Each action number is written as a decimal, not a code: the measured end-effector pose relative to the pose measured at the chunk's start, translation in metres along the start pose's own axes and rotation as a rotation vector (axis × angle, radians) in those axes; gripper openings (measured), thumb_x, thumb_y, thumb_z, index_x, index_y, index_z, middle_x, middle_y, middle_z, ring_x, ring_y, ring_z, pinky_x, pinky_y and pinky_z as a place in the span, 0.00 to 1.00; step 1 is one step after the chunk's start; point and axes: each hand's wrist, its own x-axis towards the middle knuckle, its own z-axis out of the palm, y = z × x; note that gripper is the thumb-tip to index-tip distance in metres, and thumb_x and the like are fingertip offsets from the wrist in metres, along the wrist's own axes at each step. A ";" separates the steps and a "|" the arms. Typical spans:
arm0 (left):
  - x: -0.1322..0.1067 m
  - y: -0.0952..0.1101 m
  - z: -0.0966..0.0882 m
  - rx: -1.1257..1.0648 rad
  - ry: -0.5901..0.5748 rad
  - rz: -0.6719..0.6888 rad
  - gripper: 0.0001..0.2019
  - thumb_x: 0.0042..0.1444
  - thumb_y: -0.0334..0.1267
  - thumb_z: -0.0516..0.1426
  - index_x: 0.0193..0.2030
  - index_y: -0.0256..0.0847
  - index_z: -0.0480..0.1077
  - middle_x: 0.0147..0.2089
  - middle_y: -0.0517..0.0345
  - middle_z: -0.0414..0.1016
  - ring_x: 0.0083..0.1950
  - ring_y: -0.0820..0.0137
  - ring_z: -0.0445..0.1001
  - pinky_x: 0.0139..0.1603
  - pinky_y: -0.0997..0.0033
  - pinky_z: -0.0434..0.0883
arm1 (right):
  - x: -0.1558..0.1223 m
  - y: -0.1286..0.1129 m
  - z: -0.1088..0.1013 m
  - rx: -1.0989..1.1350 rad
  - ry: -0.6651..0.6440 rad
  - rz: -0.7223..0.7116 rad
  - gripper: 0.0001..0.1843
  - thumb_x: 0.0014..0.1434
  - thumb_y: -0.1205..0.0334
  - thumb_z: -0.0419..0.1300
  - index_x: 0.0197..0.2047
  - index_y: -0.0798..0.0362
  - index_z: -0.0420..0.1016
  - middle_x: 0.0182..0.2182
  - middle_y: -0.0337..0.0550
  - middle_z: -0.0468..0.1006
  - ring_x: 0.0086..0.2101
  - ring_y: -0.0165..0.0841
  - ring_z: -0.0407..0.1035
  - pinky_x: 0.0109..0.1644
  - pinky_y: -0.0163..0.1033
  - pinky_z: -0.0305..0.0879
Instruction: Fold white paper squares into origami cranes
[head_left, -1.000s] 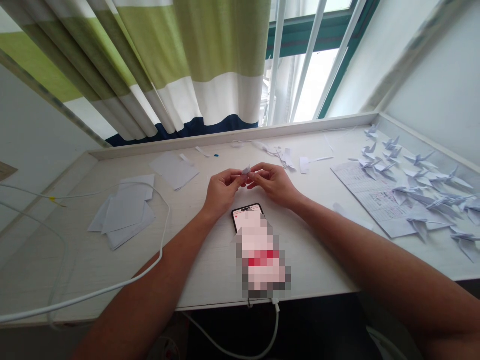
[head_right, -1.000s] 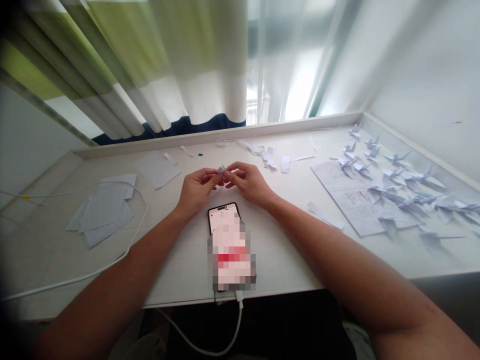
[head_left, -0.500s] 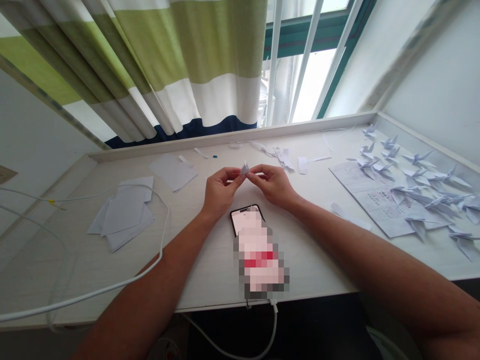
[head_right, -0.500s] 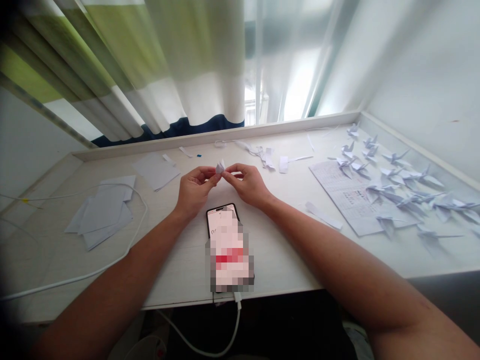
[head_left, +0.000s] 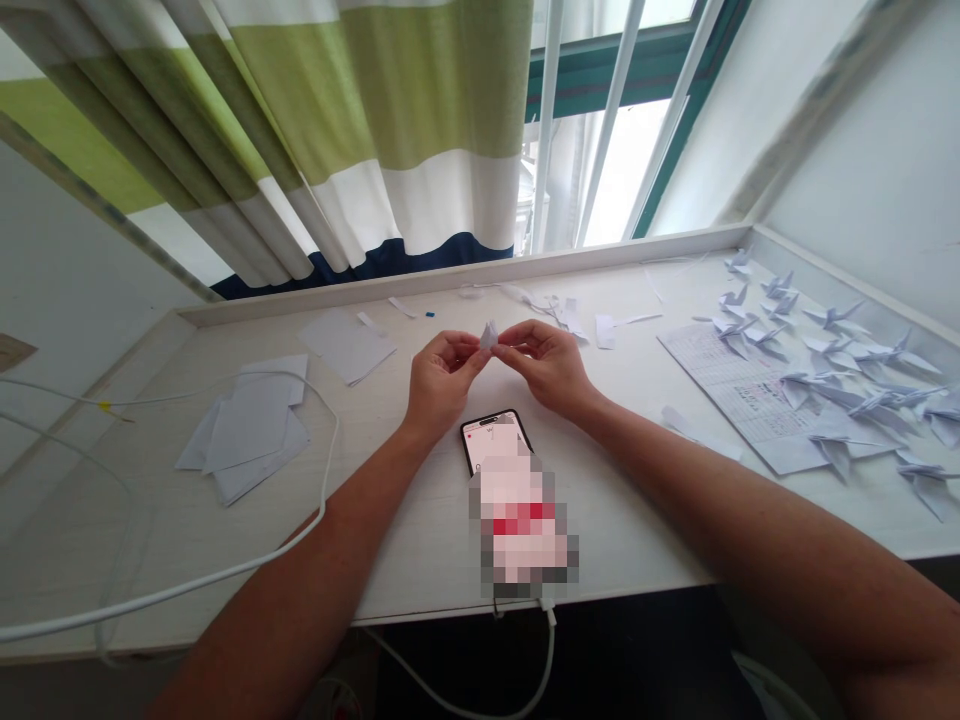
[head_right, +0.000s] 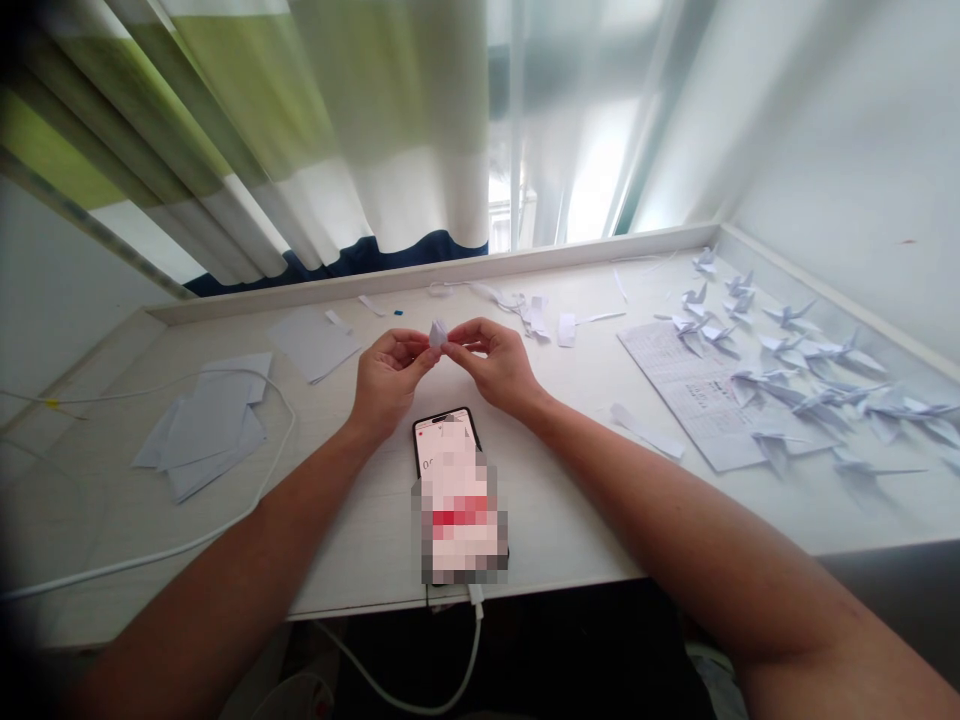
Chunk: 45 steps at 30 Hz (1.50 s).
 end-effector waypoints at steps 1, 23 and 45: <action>0.000 0.001 0.000 -0.015 -0.006 -0.002 0.19 0.47 0.47 0.74 0.41 0.42 0.77 0.33 0.60 0.81 0.35 0.70 0.78 0.42 0.68 0.73 | 0.000 0.000 0.000 0.022 -0.001 0.007 0.21 0.50 0.44 0.76 0.37 0.50 0.77 0.35 0.43 0.84 0.39 0.39 0.80 0.53 0.51 0.77; 0.003 -0.003 -0.002 -0.152 0.007 -0.165 0.20 0.45 0.48 0.74 0.40 0.40 0.76 0.37 0.57 0.83 0.41 0.68 0.80 0.40 0.70 0.75 | -0.002 -0.004 -0.003 0.035 -0.102 0.032 0.16 0.57 0.49 0.71 0.42 0.52 0.82 0.40 0.46 0.85 0.43 0.39 0.79 0.53 0.48 0.75; -0.002 -0.006 -0.001 -0.142 -0.108 -0.242 0.19 0.51 0.54 0.70 0.37 0.39 0.77 0.37 0.53 0.83 0.40 0.66 0.82 0.40 0.68 0.75 | 0.002 0.002 -0.006 0.067 -0.027 0.068 0.18 0.53 0.51 0.75 0.41 0.51 0.79 0.36 0.43 0.83 0.39 0.35 0.77 0.49 0.45 0.74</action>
